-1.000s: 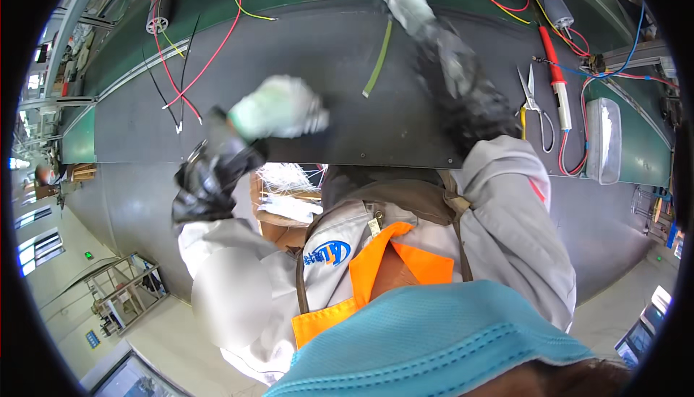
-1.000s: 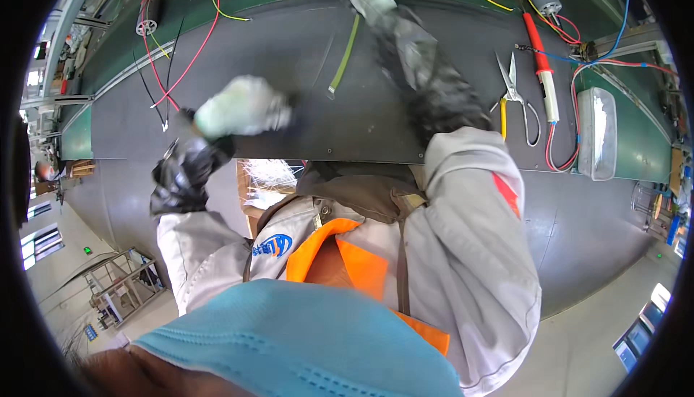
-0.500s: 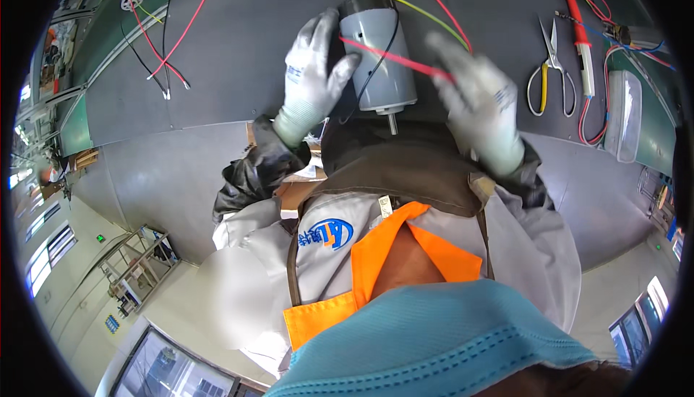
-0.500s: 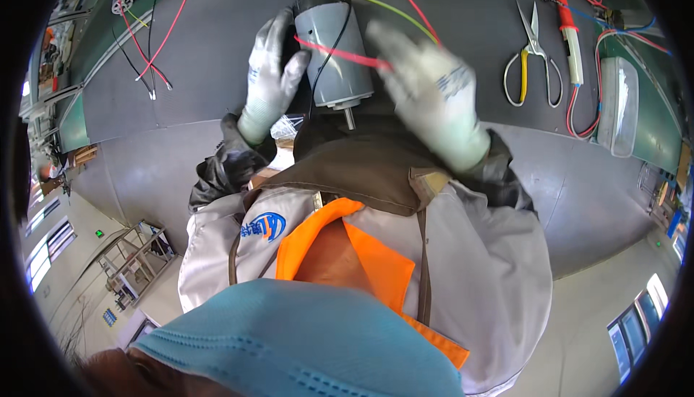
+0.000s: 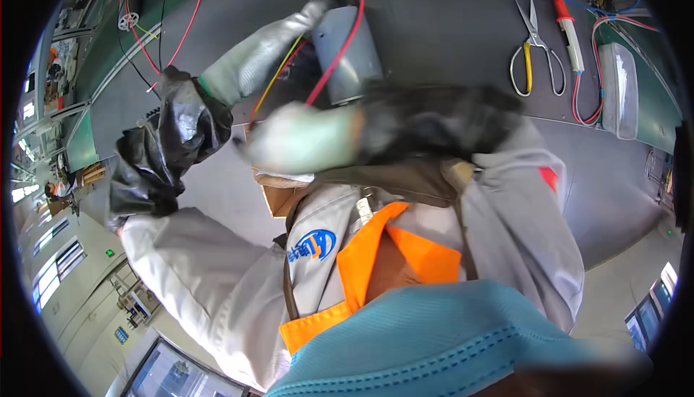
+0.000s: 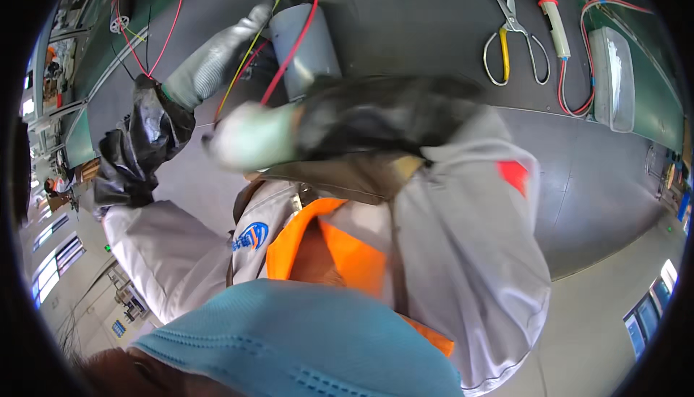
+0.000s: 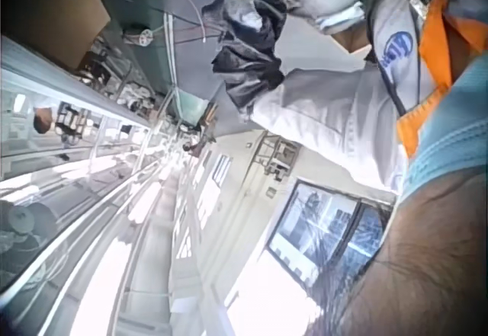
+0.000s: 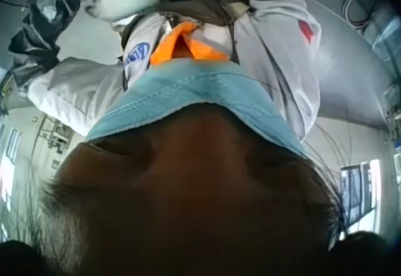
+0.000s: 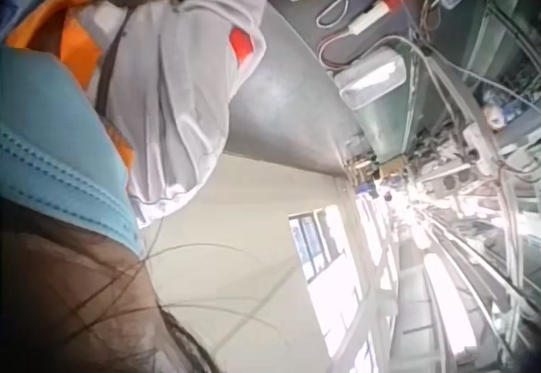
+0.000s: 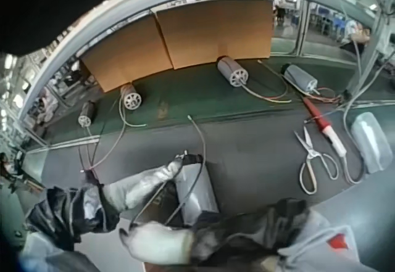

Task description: The recorder is assembling electric motors by connecting wires and using tools at a production station.

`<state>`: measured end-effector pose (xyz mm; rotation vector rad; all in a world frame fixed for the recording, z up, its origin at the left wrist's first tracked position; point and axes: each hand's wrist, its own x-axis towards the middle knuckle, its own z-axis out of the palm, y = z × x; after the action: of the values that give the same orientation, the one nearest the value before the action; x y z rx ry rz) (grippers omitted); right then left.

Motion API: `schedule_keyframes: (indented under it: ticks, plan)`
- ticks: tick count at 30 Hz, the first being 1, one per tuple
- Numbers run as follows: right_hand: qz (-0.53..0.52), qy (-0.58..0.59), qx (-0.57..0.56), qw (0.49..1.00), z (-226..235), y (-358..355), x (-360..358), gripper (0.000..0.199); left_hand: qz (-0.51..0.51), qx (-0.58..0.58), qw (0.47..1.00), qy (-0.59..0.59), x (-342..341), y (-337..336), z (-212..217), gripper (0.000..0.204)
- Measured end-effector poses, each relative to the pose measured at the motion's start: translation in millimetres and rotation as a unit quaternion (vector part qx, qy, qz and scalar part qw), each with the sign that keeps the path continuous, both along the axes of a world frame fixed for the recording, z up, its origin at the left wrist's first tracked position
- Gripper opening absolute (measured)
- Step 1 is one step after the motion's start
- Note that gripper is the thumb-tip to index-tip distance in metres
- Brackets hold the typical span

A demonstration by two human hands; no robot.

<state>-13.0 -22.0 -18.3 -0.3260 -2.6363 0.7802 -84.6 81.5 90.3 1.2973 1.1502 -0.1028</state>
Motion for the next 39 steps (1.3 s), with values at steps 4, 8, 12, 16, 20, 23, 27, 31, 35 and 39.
schedule_keyframes:
  ticks: [4,8,12,16,20,23,27,31,35,39]
  plan:
    - [0.044,0.118,0.186,0.974,-15,9,-71,0.016,0.024,0.026,0.998,-0.050,0,4,-72,0.060]
    - [0.064,0.162,0.135,0.975,4,24,-10,0.023,0.066,0.070,0.992,-0.083,-3,-29,-8,0.060]
    - [-0.029,0.261,0.056,0.963,31,36,148,0.030,0.040,0.149,0.988,0.027,-35,-4,-36,0.054]
    - [-0.458,0.201,-0.123,0.857,70,-32,399,0.027,0.047,0.194,0.980,-0.006,-37,-1,-68,0.047]
    - [-0.895,-0.021,0.053,0.442,104,-87,552,0.019,-0.032,0.264,0.962,-0.059,-34,13,-73,0.049]
    - [-0.864,-0.151,0.058,0.476,91,-86,629,0.022,-0.159,0.380,0.911,-0.032,-35,13,-64,0.047]
    - [-0.872,-0.258,0.068,0.410,33,-68,666,0.023,-0.237,0.369,0.898,0.019,-19,1,-45,0.068]
    - [-0.877,-0.252,0.010,0.410,37,-83,653,0.024,-0.256,0.309,0.916,-0.001,0,4,-37,0.071]
    - [-0.875,-0.232,-0.007,0.426,4,-93,686,0.026,-0.281,0.222,0.933,0.026,18,12,-22,0.071]
    - [-0.851,-0.143,-0.003,0.505,0,-92,679,0.026,-0.216,0.157,0.964,0.014,20,6,-20,0.059]
